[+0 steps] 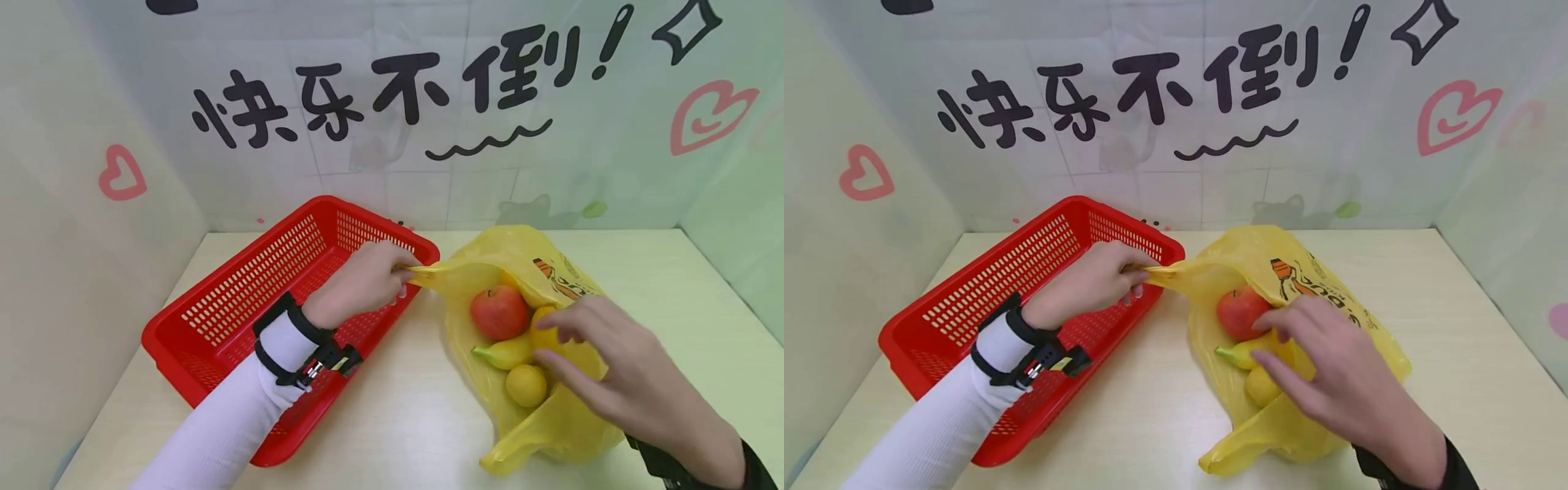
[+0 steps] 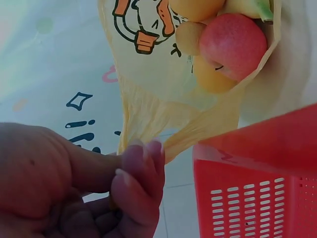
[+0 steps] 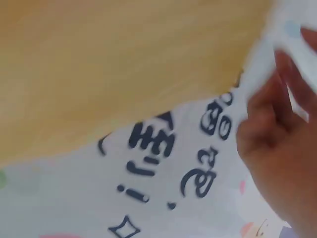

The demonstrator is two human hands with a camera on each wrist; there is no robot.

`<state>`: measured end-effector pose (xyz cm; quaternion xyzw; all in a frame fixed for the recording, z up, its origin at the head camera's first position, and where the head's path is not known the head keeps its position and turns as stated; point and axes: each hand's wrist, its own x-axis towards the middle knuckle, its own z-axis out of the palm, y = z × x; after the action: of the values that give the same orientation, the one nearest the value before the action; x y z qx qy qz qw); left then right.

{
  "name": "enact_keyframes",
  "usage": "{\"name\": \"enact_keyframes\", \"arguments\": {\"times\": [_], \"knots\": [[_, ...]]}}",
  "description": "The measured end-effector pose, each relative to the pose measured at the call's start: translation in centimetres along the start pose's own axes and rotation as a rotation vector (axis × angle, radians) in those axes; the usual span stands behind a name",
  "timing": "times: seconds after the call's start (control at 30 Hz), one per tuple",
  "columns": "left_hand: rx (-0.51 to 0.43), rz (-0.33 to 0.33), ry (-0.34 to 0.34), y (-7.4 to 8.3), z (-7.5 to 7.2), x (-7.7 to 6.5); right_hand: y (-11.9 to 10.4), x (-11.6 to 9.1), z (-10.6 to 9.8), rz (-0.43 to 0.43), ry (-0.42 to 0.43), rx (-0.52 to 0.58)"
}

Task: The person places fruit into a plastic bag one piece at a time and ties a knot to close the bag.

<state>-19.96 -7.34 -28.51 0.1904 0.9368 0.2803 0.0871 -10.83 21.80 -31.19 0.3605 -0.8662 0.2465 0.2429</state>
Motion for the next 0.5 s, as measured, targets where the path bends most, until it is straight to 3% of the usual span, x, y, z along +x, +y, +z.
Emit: {"name": "enact_keyframes", "arguments": {"times": [0.17,0.3,0.4,0.5], "knots": [[0.010,-0.003,-0.004,-0.6,-0.2,-0.1,-1.4,-1.7,1.5,-0.145,-0.386,-0.055],[0.000,-0.007,-0.025,-0.9,-0.2,-0.2,-1.4,-2.6,3.4,-0.077,-0.753,0.012],[-0.019,-0.017,-0.049,-0.9,-0.2,-0.3,-1.6,-2.6,4.7,-0.106,-0.852,0.102],[-0.038,-0.026,-0.076,-0.9,-0.2,-0.3,-2.0,-2.6,5.6,-0.250,-0.805,0.257]]}}
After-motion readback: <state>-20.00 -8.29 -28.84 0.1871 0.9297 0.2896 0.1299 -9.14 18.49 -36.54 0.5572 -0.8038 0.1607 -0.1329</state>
